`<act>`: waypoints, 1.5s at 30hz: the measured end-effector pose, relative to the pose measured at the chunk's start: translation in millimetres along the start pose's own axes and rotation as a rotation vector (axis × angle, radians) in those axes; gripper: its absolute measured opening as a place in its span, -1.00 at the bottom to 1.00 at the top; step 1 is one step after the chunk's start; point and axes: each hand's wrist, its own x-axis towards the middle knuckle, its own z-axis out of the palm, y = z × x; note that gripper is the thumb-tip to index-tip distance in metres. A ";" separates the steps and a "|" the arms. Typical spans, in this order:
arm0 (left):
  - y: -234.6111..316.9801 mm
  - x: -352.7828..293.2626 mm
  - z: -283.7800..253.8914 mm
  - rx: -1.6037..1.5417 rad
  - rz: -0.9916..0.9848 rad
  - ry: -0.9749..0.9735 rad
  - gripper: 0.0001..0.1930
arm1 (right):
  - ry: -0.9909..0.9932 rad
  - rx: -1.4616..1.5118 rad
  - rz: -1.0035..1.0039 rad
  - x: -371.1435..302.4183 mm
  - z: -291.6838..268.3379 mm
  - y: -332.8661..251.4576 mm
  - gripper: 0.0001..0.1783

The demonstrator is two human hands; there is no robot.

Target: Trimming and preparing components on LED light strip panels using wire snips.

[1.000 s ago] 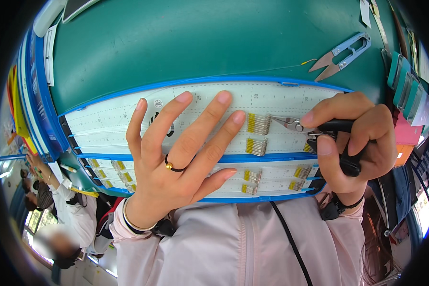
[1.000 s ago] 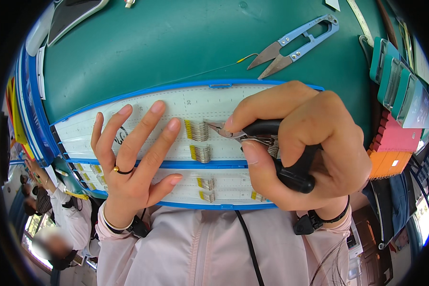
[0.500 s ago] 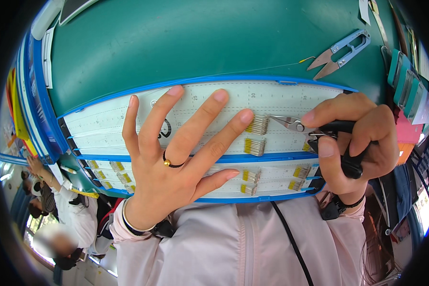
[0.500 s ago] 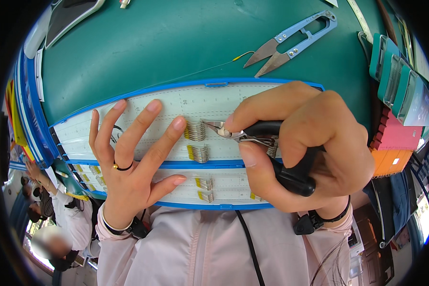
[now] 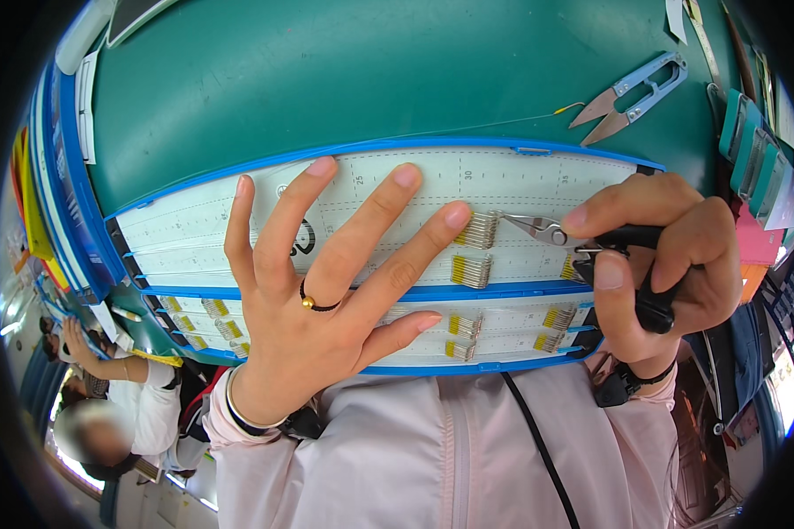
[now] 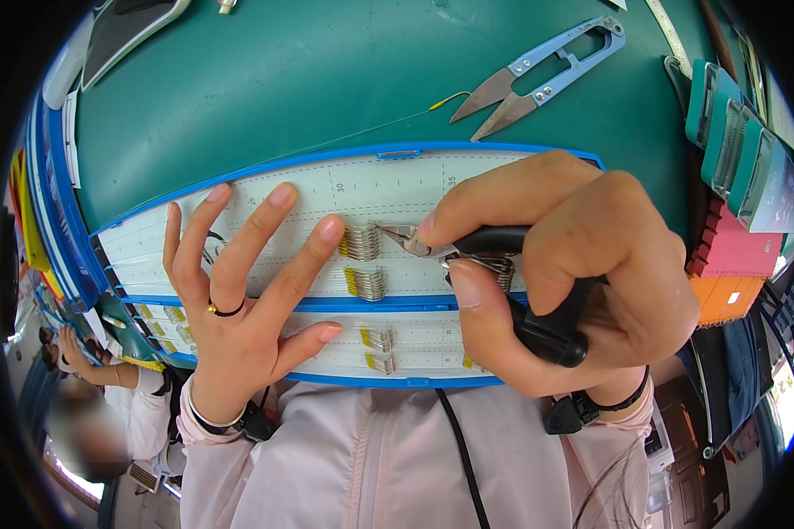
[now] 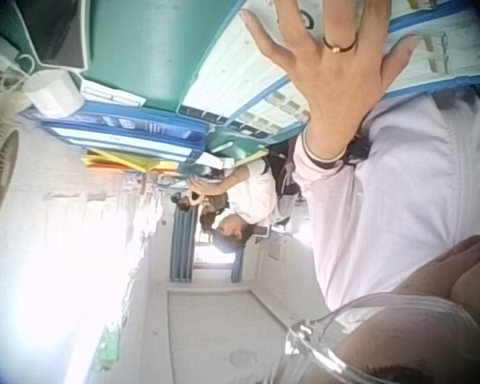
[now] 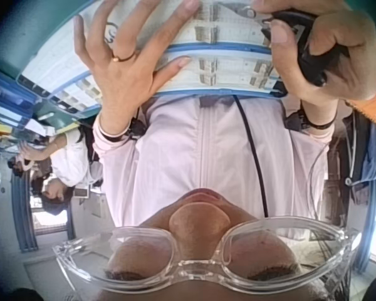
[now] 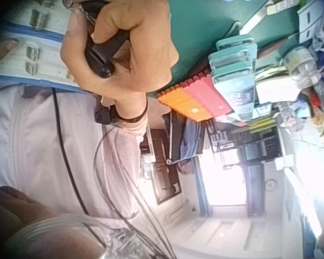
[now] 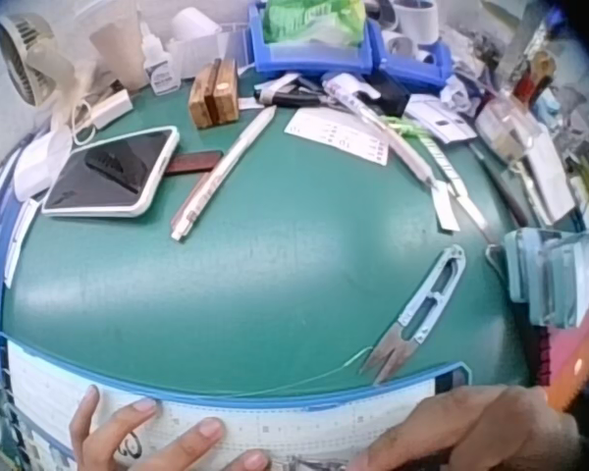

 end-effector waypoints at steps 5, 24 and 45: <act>-1.0 -0.3 2.8 -0.012 -0.003 0.004 -0.38 | 0.015 -0.006 -0.011 -0.1 3.3 2.0 -0.68; -1.8 -2.0 -2.8 -0.038 0.026 0.066 -0.50 | -0.070 0.143 -0.104 -0.5 -0.7 5.3 -0.70; -1.7 -2.2 -2.1 -0.045 0.020 0.061 -0.50 | -0.068 0.125 -0.094 2.1 0.9 4.3 -0.69</act>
